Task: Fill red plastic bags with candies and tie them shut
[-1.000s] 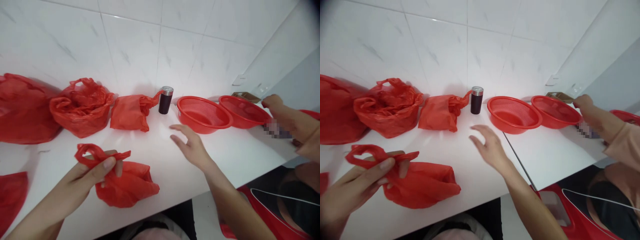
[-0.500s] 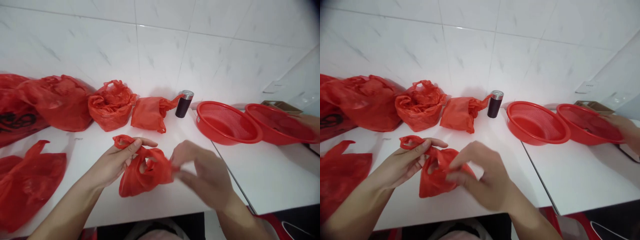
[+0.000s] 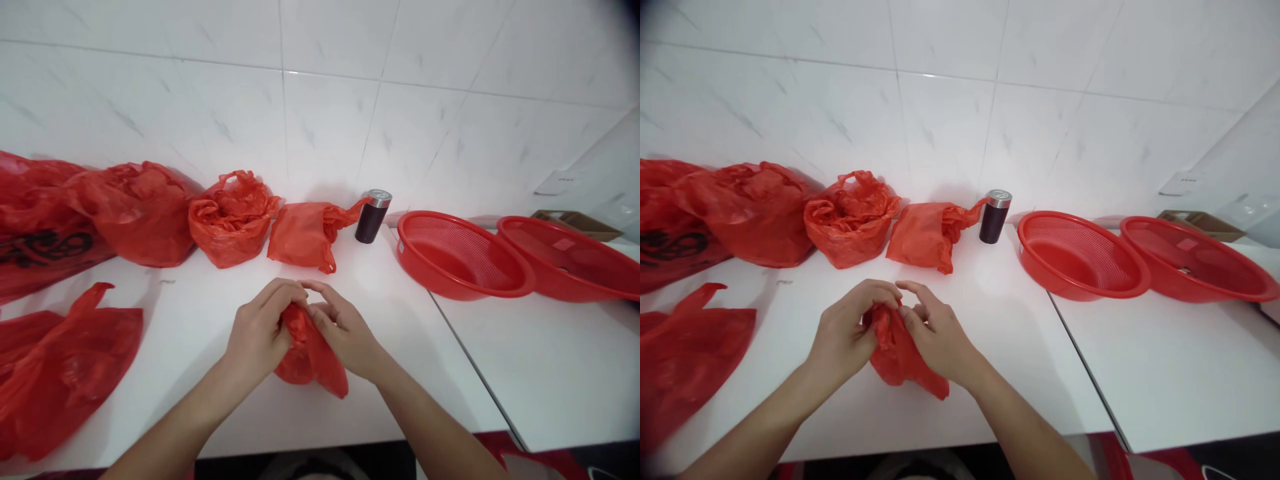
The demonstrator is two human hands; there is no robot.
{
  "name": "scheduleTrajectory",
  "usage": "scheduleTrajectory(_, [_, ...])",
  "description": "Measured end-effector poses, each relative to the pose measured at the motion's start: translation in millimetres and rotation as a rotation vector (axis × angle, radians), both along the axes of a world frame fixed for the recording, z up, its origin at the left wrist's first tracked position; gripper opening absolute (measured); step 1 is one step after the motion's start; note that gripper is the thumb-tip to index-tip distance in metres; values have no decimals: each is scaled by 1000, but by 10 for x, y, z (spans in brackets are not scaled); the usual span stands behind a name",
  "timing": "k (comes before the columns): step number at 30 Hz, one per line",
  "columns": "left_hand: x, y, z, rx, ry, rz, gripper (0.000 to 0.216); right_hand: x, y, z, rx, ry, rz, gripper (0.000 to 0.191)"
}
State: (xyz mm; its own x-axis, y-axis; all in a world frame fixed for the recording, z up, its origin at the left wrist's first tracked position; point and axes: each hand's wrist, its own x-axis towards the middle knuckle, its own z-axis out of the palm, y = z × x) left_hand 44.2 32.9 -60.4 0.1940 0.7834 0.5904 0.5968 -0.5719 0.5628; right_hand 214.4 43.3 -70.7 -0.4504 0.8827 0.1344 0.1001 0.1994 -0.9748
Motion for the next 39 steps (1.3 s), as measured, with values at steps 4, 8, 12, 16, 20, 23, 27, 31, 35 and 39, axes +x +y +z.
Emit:
scheduleTrajectory(4, [26,-21,-81,59,-33,25,27,34,16,31,33,-2,49,21])
scheduleTrajectory(8, [34,-50,-96,-115,-48,10,29,53,-17,86,244,10,-208,19])
scheduleTrajectory(12, [-144,-124,-166,-251,-118,84,30,179,-30,28,247,-46,-234,28])
scheduleTrajectory(16, [-474,-258,-450,-377,-114,320,37,563,93,-265,193,-190,-388,37])
scheduleTrajectory(20, [-541,-293,-795,-424,-198,399,39,750,207,-610,21,-212,-424,43])
scheduleTrajectory(23, [-380,-183,-897,-389,-285,444,38,551,176,-730,-64,-90,-478,42])
scheduleTrajectory(27, [-151,11,-865,-408,-150,350,37,143,58,-790,1,-245,-435,29])
scheduleTrajectory(31, [-100,112,-861,-460,5,308,32,49,45,-879,131,-538,-310,17])
scheduleTrajectory(35, [-202,156,-904,-504,120,356,31,261,108,-937,143,-595,-300,23])
scheduleTrajectory(39, [-291,250,-943,-561,269,401,34,420,157,-967,158,-646,-249,25])
